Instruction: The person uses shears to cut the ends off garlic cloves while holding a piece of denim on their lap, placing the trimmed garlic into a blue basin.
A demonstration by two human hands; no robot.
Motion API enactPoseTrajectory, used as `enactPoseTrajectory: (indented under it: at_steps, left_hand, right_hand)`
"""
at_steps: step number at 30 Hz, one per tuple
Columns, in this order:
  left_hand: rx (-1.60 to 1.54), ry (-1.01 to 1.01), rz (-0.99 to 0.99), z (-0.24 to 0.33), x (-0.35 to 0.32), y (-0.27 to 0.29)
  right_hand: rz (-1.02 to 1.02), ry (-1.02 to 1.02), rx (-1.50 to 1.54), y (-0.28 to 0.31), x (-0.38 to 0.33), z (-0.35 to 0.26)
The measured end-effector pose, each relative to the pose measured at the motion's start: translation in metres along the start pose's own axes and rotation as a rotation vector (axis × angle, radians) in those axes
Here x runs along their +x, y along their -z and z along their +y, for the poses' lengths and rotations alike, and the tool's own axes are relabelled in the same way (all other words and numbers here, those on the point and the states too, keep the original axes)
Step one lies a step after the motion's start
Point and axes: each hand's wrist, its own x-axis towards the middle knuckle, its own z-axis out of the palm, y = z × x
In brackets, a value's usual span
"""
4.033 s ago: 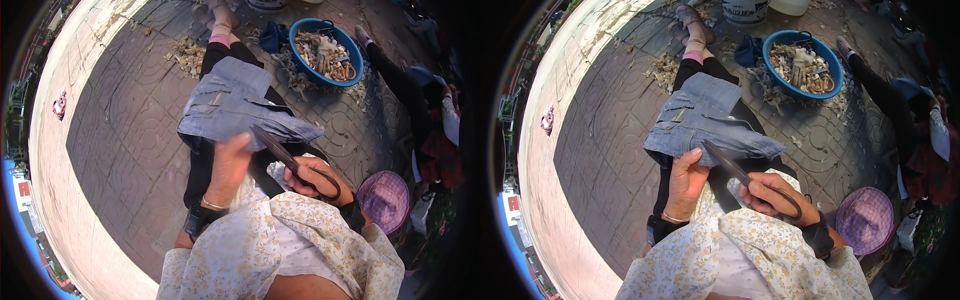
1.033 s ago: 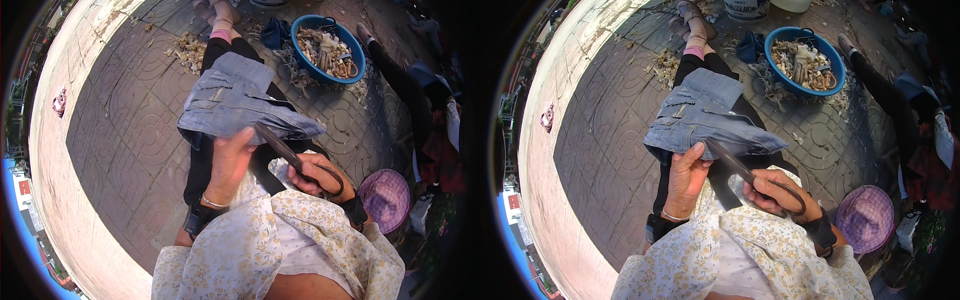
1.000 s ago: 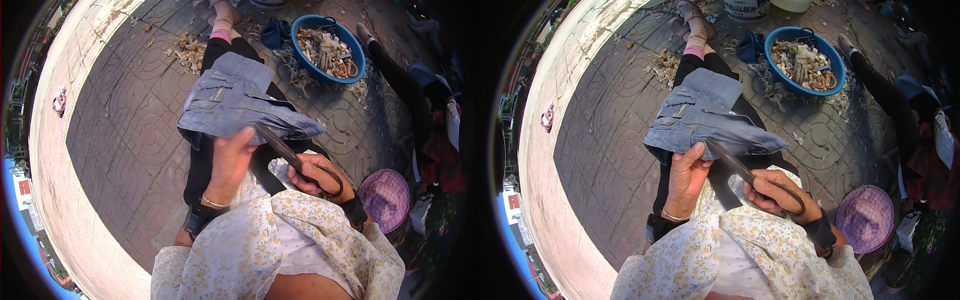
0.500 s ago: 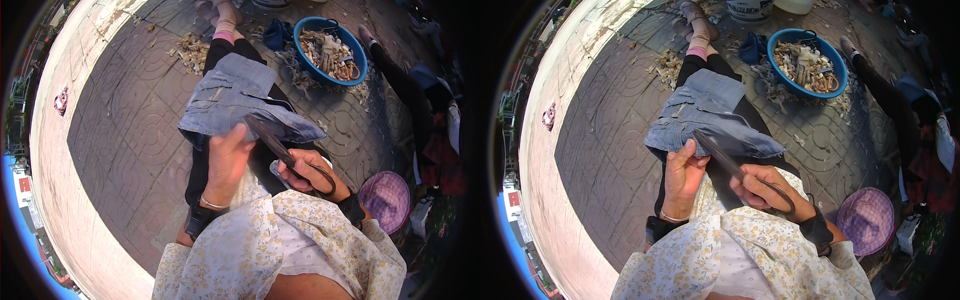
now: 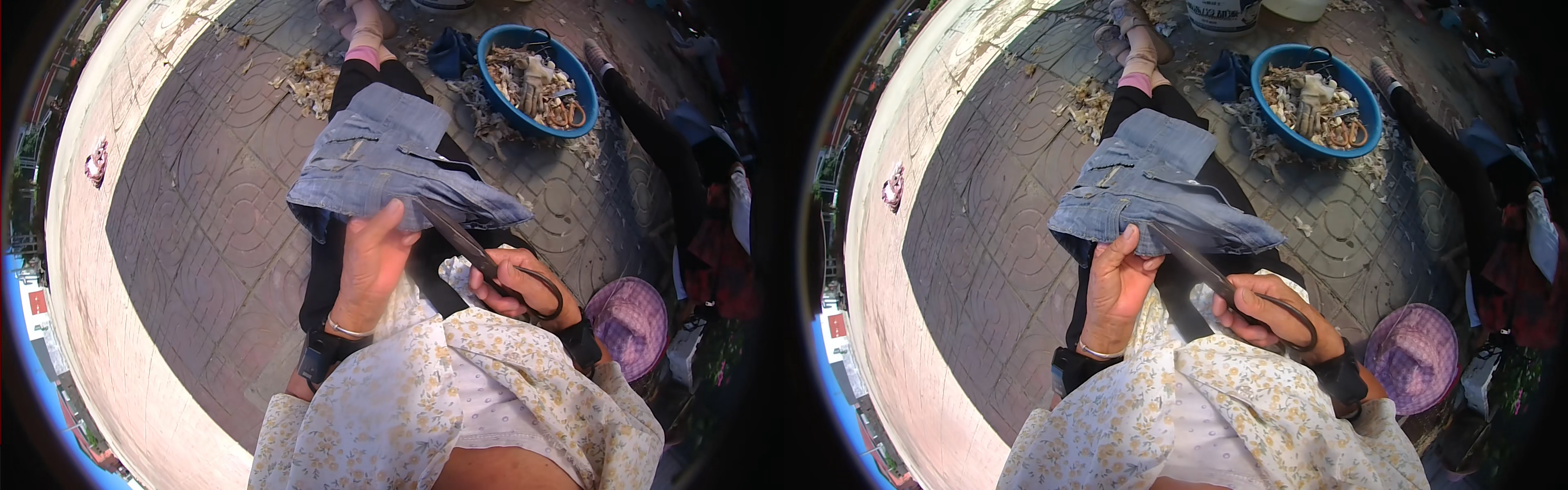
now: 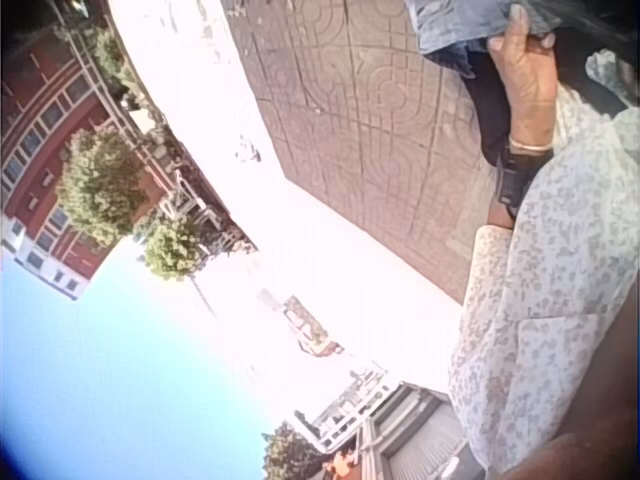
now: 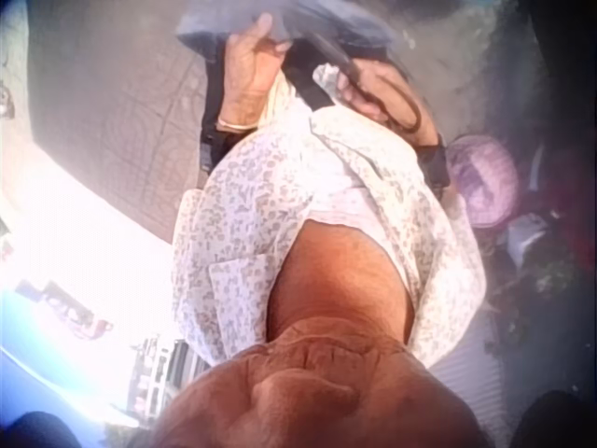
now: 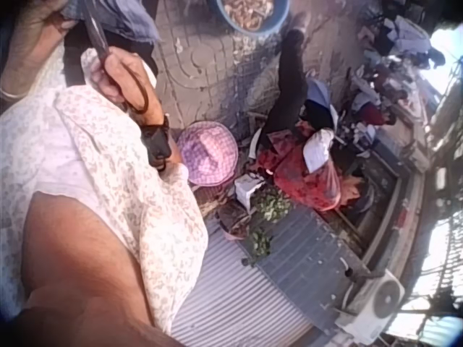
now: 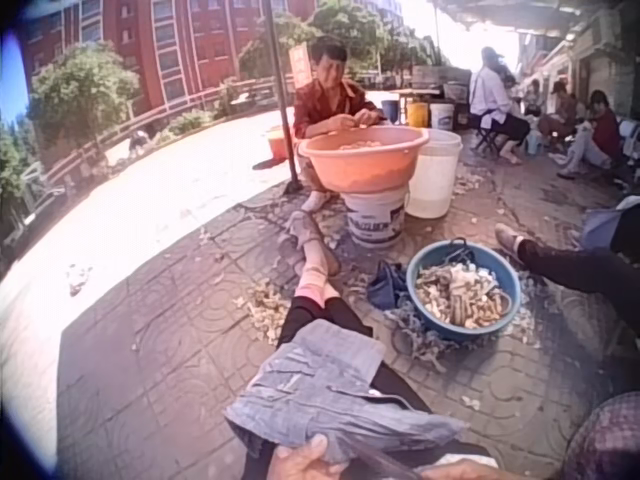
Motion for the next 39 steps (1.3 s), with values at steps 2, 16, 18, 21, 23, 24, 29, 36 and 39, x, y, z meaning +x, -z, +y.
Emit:
enactPoseTrajectory:
  at_steps: [2, 16, 18, 21, 23, 24, 29, 36, 39]
  left_hand:
    - [-0.004, 0.003, -0.007, 0.0, 0.0, 0.001]
    - [-0.018, 0.017, -0.006, -0.005, 0.002, 0.01]
    - [-0.017, 0.015, -0.008, -0.005, 0.002, 0.01]
    - [-0.01, 0.013, -0.009, -0.004, 0.001, 0.007]
    - [0.003, 0.015, -0.005, -0.004, 0.0, 0.006]
    - [0.012, 0.018, -0.001, -0.004, 0.0, 0.006]
    - [0.122, -0.019, 0.013, -0.005, -0.001, 0.003]
    - [0.229, -0.07, 0.115, -0.002, -0.004, -0.009]
    - [0.231, -0.09, 0.085, -0.012, -0.011, -0.018]
  right_hand:
    - [0.016, -0.015, 0.028, -0.001, 0.0, 0.001]
    - [-0.052, 0.008, 0.133, 0.001, -0.001, 0.001]
    - [-0.042, 0.007, 0.121, 0.001, -0.001, 0.002]
    - [-0.035, 0.001, 0.12, 0.003, 0.002, 0.006]
    - [-0.067, -0.003, 0.157, 0.006, 0.003, 0.007]
    - [-0.064, -0.007, 0.165, 0.006, 0.003, 0.008]
    - [-0.028, -0.019, 0.17, 0.004, 0.003, 0.007]
    - [0.014, 0.081, 0.017, -0.007, 0.002, 0.008]
    - [0.142, 0.231, 0.114, -0.015, 0.013, 0.012]
